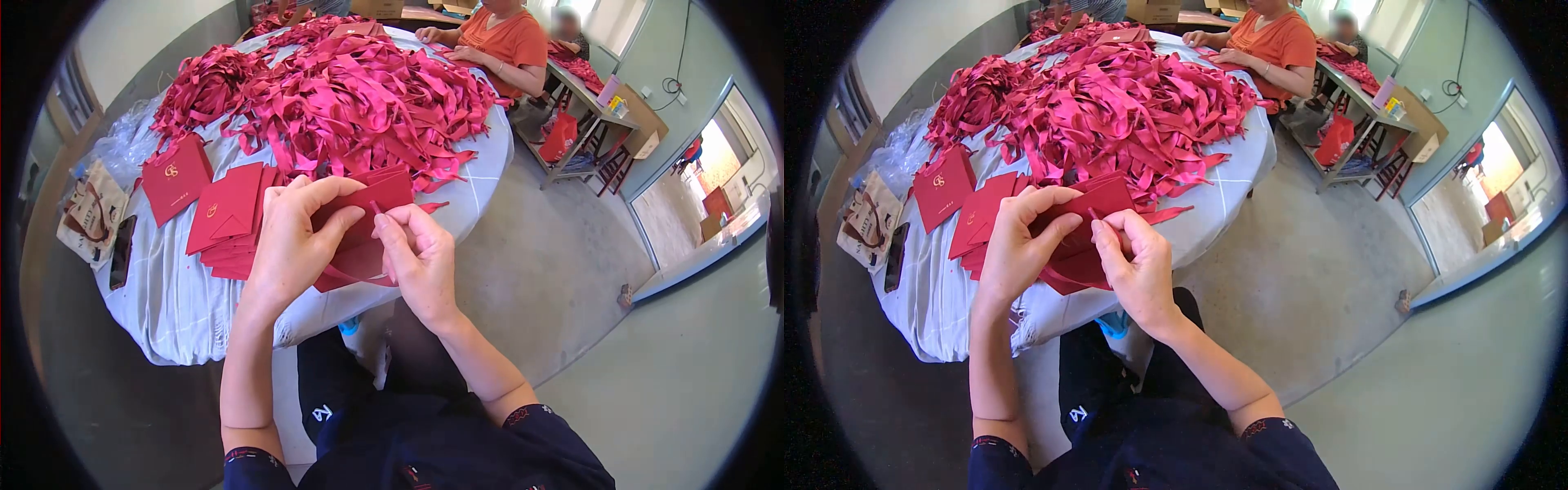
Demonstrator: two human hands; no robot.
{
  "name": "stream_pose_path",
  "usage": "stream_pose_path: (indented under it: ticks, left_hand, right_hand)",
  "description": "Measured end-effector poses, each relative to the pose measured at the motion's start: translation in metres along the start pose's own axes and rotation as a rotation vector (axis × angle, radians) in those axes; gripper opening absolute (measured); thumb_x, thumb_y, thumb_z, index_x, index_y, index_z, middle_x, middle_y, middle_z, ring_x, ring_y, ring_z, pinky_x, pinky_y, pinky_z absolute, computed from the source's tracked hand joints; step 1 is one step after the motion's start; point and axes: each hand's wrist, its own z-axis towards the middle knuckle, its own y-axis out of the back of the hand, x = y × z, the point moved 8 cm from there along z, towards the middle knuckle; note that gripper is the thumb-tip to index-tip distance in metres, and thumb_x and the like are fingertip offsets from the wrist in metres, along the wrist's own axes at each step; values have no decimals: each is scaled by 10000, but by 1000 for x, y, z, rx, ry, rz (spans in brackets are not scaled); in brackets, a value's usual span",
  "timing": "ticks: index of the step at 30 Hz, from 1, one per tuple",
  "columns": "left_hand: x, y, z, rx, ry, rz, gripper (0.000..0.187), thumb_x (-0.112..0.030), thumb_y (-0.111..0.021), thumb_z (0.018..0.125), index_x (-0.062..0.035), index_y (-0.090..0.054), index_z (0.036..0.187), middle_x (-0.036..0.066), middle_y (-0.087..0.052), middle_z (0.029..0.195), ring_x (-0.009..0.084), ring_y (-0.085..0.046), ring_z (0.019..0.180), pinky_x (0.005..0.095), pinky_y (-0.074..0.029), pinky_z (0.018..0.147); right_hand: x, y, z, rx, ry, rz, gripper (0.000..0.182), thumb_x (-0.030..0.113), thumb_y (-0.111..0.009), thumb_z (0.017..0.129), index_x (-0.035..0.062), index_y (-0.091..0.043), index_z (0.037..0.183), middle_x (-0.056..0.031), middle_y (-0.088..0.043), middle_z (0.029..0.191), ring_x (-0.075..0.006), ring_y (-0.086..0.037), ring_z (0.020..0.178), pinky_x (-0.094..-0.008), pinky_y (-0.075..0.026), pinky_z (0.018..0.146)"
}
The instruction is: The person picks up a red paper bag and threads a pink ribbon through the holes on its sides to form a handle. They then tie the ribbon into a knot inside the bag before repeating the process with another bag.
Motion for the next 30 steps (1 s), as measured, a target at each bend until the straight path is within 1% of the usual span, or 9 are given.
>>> stream_pose_path:
  ticks: [4, 6, 9, 15, 24, 26, 27, 29, 30]
  left_hand:
    - [-4, -2, -3, -27, 63, -20, 205, -33, -684, 768, -14, -670, 971, 82, -621, 791, 178, -532, 759, 290, -405, 749]
    - [-10, 2, -6, -89, 62, 144, 200, -41, -694, 760, -47, -683, 960, 65, -598, 762, 168, -472, 734, 289, -354, 743]
    - [-14, 1, -9, -142, 45, 162, 192, -53, -700, 759, -72, -690, 950, 45, -587, 743, 159, -436, 730, 292, -320, 741]
    - [-34, -4, -14, -202, -78, 208, 185, -52, -691, 768, -71, -695, 953, 36, -594, 737, 157, -461, 692, 297, -315, 725]
    - [-46, -13, -15, -194, -167, 250, 225, -50, -637, 775, -79, -682, 993, 20, -646, 745, 172, -500, 659, 319, -322, 716]
    - [-45, -15, -14, -190, -174, 248, 224, -53, -640, 773, -80, -678, 991, 20, -646, 746, 176, -507, 665, 320, -326, 719]
    - [-44, -15, -14, -195, -175, 252, 224, -53, -640, 773, -80, -678, 991, 20, -646, 746, 176, -507, 665, 320, -326, 719]
    - [-45, -14, -15, -212, -191, 251, 219, -56, -641, 771, -85, -678, 985, 21, -649, 751, 184, -520, 677, 323, -332, 725]
    - [-45, -15, -16, -205, -181, 255, 235, -60, -641, 768, -89, -661, 1001, 29, -640, 745, 194, -532, 690, 331, -337, 731]
  right_hand:
    - [3, 0, 0, -1, 41, -36, 158, 140, -549, 947, 31, -551, 832, 42, -474, 533, -11, -399, 436, -186, -306, 419]
    - [5, 0, 0, -7, 46, -30, 159, 139, -548, 946, 32, -548, 828, 41, -474, 532, -13, -399, 436, -187, -306, 419]
    - [3, 3, 0, -24, 6, -14, 135, 92, -566, 923, 15, -553, 813, 61, -452, 577, 7, -353, 514, -203, -273, 455]
    - [2, 6, -2, -44, 43, -70, 162, 125, -536, 947, 35, -535, 811, 44, -463, 529, -16, -391, 437, -193, -289, 408]
    - [1, 10, 3, -36, -46, 59, 156, 92, -571, 917, 2, -530, 796, 50, -459, 579, -7, -384, 532, -219, -317, 453]
    - [3, 11, 5, -4, 54, -45, 143, 101, -579, 916, 5, -536, 819, 12, -494, 561, -66, -421, 468, -247, -343, 440]
    - [5, 12, 5, 1, 58, -43, 143, 101, -579, 916, 5, -536, 819, 12, -494, 561, -66, -421, 468, -247, -343, 440]
    - [24, 16, 2, -82, 223, -378, 89, 79, -620, 874, 19, -554, 871, -51, -547, 634, -181, -507, 527, -299, -410, 504]
    - [26, 16, 4, -71, 231, -369, 89, 79, -620, 874, 19, -554, 871, -51, -547, 634, -181, -507, 527, -299, -410, 504]
